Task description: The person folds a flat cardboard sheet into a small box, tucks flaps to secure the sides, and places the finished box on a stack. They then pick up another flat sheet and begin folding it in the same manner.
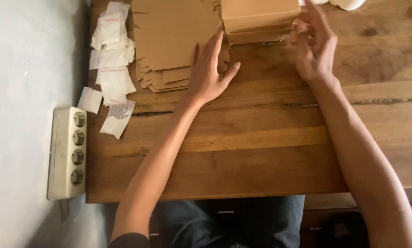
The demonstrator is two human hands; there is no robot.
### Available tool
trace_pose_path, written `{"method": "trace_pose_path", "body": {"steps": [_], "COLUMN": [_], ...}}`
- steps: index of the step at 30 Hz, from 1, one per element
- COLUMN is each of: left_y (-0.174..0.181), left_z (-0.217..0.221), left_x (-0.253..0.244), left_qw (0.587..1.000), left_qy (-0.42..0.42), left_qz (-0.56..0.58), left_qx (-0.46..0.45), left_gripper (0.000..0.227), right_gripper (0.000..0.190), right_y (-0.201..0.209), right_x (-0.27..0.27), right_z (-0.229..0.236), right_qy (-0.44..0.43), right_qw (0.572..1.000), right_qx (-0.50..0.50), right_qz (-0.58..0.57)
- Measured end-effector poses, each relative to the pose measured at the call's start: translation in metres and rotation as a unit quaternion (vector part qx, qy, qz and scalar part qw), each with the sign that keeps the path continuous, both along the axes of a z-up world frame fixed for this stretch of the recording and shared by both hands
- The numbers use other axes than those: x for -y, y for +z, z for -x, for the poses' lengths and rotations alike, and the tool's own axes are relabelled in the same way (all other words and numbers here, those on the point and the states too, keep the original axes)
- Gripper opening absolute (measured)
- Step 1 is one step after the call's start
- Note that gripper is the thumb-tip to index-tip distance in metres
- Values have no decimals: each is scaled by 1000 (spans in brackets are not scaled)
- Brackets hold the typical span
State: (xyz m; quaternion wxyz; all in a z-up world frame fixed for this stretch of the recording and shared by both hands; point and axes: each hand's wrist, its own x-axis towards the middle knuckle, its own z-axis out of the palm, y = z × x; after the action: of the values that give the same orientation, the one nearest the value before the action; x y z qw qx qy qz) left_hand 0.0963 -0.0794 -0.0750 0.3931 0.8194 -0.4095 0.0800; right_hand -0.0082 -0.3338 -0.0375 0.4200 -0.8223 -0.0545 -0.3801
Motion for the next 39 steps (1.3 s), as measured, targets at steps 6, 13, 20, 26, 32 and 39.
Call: {"method": "trace_pose_path", "body": {"steps": [6,13,20,26,32,39], "left_y": [-10,-12,17,26,30,56], "left_z": [-7,-12,-2,-52,-53,-41], "left_x": [2,5,-13,-74,-90,-94], "left_qw": [999,998,997,989,995,998], "left_qy": [2,-25,24,73,42,-24], "left_qz": [-38,-45,72,-110,-89,23], "left_qx": [37,49,21,61,-3,43], "left_gripper": [84,88,56,45,54,54], "right_gripper": [43,47,40,55,55,54], "right_y": [-5,-2,-23,-16,-13,-12], "right_x": [1,-1,16,17,14,15], "right_z": [1,1,-11,-2,-1,-2], "right_qy": [-15,-15,-3,-30,-35,-35], "right_qw": [999,997,999,996,993,992], "right_qx": [-11,1,1,18,22,50], "right_qz": [46,73,-32,88,107,110]}}
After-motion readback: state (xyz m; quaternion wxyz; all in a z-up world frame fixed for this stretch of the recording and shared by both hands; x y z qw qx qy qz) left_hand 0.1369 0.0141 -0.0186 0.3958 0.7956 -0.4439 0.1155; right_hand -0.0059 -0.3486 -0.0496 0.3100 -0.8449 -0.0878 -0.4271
